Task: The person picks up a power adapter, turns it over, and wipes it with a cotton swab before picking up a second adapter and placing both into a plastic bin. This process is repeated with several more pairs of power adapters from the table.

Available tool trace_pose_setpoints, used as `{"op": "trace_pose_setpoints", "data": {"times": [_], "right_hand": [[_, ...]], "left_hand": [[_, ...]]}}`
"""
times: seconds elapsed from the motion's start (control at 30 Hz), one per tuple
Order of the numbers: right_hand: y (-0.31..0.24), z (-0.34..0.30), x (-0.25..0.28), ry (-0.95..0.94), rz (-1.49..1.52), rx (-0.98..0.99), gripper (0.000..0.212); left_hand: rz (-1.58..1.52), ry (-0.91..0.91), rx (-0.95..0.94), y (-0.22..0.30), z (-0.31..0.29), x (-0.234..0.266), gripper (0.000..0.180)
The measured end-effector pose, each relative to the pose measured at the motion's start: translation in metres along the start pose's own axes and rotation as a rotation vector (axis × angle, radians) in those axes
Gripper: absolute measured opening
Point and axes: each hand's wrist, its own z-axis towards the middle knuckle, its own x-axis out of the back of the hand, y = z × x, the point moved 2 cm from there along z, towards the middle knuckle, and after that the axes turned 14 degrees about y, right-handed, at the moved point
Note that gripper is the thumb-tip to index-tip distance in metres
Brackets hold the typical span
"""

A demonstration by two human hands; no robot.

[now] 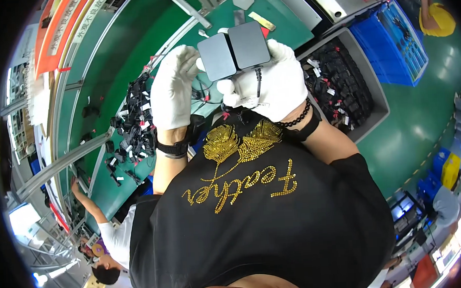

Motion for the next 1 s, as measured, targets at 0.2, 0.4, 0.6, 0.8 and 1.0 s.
{"op": "trace_pose_setpoints", "data": {"times": [0.2, 0.4, 0.6, 0.8, 1.0], "right_hand": [[0.0, -0.015, 0.003, 0.017, 0.066, 0.005, 0.065], [-0.006, -0.03, -0.002, 0.249, -0.032, 0.063, 0.045], [-0.025, -0.047, 0.007, 0.274, 0.01, 0.069, 0.051], [-0.062, -0.083, 0.043, 0.282, 0.089, 0.074, 0.057], [-0.154, -0.14, 0.094, 0.42, -0.179, 0.316, 0.063]], "left_hand": [[0.245, -0.114, -0.074, 0.016, -0.009, -0.039, 0.04], [0.545, -0.297, -0.004, 0.004, -0.004, -0.071, 0.033], [0.59, -0.36, -0.253, -0.037, 0.006, -0.069, 0.029], [0.514, -0.203, 0.154, -0.062, -0.001, -0.055, 0.034], [0.699, -0.134, 0.267, -0.079, -0.022, -0.035, 0.034]]}}
